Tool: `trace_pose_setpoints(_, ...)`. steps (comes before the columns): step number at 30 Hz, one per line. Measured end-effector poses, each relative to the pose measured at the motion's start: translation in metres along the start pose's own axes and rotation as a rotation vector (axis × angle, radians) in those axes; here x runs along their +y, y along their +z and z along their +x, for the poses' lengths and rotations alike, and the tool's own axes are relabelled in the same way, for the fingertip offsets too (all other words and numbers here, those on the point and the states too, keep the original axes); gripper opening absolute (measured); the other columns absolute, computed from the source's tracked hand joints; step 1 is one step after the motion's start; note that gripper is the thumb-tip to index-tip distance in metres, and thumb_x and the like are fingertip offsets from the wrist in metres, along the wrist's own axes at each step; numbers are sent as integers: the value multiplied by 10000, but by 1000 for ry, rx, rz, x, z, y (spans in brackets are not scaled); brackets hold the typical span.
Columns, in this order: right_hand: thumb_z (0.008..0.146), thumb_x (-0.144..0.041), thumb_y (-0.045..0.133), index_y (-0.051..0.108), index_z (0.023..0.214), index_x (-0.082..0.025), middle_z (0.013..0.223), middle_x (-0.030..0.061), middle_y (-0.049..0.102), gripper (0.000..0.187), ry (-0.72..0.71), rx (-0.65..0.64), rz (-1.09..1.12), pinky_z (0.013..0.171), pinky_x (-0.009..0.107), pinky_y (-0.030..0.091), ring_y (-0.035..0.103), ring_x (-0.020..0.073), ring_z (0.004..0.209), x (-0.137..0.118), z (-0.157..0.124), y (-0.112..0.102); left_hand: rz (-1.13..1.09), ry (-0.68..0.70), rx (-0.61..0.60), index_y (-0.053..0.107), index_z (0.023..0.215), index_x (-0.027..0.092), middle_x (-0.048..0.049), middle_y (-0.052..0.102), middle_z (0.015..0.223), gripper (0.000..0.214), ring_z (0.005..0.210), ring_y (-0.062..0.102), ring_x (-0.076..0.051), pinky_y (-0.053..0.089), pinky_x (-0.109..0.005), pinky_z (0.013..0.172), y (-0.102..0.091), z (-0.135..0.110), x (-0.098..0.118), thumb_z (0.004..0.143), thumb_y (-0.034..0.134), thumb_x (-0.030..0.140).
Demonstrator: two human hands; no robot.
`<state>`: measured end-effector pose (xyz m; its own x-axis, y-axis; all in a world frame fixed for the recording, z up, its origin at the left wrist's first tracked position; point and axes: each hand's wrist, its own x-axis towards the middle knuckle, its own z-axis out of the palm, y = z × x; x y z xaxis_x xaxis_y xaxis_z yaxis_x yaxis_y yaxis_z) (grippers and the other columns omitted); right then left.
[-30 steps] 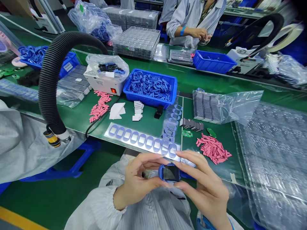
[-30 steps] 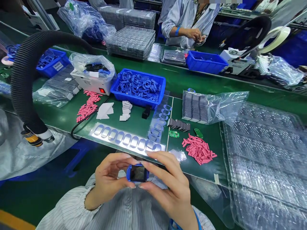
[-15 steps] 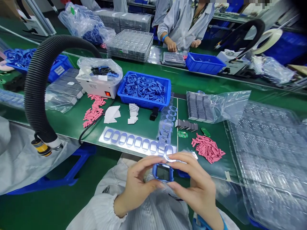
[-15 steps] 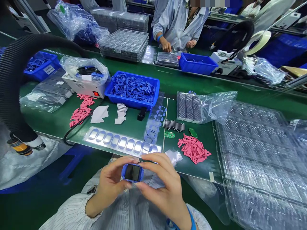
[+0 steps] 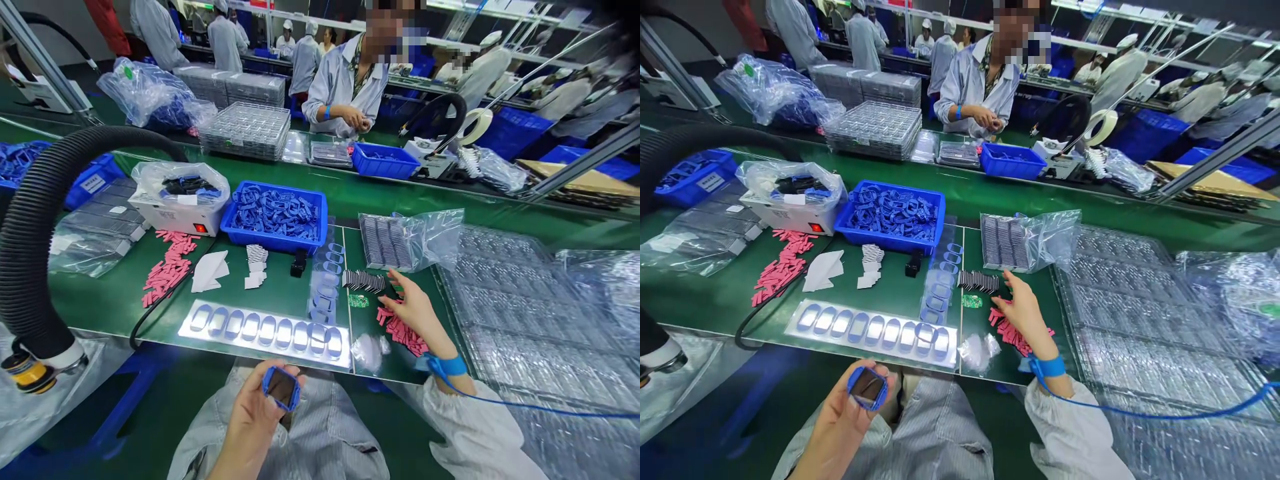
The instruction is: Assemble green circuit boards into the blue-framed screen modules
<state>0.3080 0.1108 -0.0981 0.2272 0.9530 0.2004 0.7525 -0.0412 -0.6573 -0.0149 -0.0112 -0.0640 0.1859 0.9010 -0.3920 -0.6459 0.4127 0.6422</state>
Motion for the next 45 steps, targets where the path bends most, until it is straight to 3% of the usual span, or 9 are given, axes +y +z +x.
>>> trace_pose_setpoints(6, 630, -389, 677, 684, 944, -180, 833, 88, 712, 377, -24, -87, 13, 706, 423, 563, 671, 255, 763, 18, 16, 1, 18, 9, 62, 689, 961, 225, -85, 722, 941, 362, 888, 684, -269, 546, -334, 763, 3, -4, -2, 649, 772, 388)
trace_pose_setpoints(18, 626, -584, 699, 591, 999, -148, 937, 126, 690, 584, -29, 37, 189, 803, 448, 564, 686, 250, 831, 15, 3, -17, 88, -17, 31, 707, 924, 223, -64, 721, 883, 384, 836, 676, -217, 525, -288, 775, 13, -4, 3, 613, 784, 436)
trace_pose_setpoints(21, 687, -532, 682, 562, 1031, -153, 1005, 137, 673, 526, -63, 40, 254, 818, 419, 565, 679, 237, 882, -2, -5, -18, 86, -59, -15, 713, 941, 222, -63, 718, 884, 367, 836, 675, -208, 518, -273, 771, 14, -4, 7, 638, 772, 422)
trace_pose_setpoints(25, 725, -358, 710, 591, 1036, -198, 1029, 89, 662, 370, -177, -66, 275, 817, 373, 564, 662, 200, 886, -57, -37, -22, 118, -154, -108, 713, 985, 242, -78, 708, 1014, 367, 988, 644, -225, 474, -309, 896, 17, -1, 10, 688, 719, 457)
trace_pose_setpoints(29, 812, -190, 619, 562, 1143, -211, 1057, 80, 654, 337, -646, -404, 154, 815, 344, 546, 617, 192, 979, -117, -78, -23, 150, -199, -284, 732, 950, 251, -90, 609, 1242, 429, 1103, 570, -249, 404, -356, 981, 27, 2, 7, 610, 752, 513)
trace_pose_setpoints(32, 842, -174, 582, 524, 1179, -197, 1057, 75, 661, 343, -785, -503, 105, 811, 354, 529, 606, 192, 978, -138, -94, -21, 150, -189, -343, 747, 881, 282, -39, 664, 985, 358, 849, 606, -176, 443, -337, 883, 32, 0, 6, 599, 763, 502)
trace_pose_setpoints(35, 843, -174, 574, 511, 1183, -193, 1069, 72, 662, 347, -807, -509, 90, 815, 356, 525, 606, 194, 986, -143, -98, -19, 139, -163, -347, 751, 848, 290, 0, 614, 834, 330, 746, 560, -139, 443, -306, 824, 33, -2, 6, 594, 769, 500)
trace_pose_setpoints(40, 790, -87, 525, 549, 1132, -212, 1088, 41, 670, 365, -702, -524, 166, 880, 309, 519, 622, 164, 1023, -151, -100, -19, 190, -140, -350, 753, 846, 250, -44, 581, 924, 370, 921, 543, -211, 433, -308, 826, 29, -4, 5, 600, 756, 526)
trace_pose_setpoints(45, 762, -86, 604, 599, 1051, -233, 1037, 0, 705, 324, -565, -581, 308, 817, 237, 550, 663, 139, 968, -155, -102, -18, 253, -133, -411, 746, 857, 225, -56, 580, 956, 414, 919, 535, -208, 427, -297, 826, 25, -3, 3, 603, 740, 552)
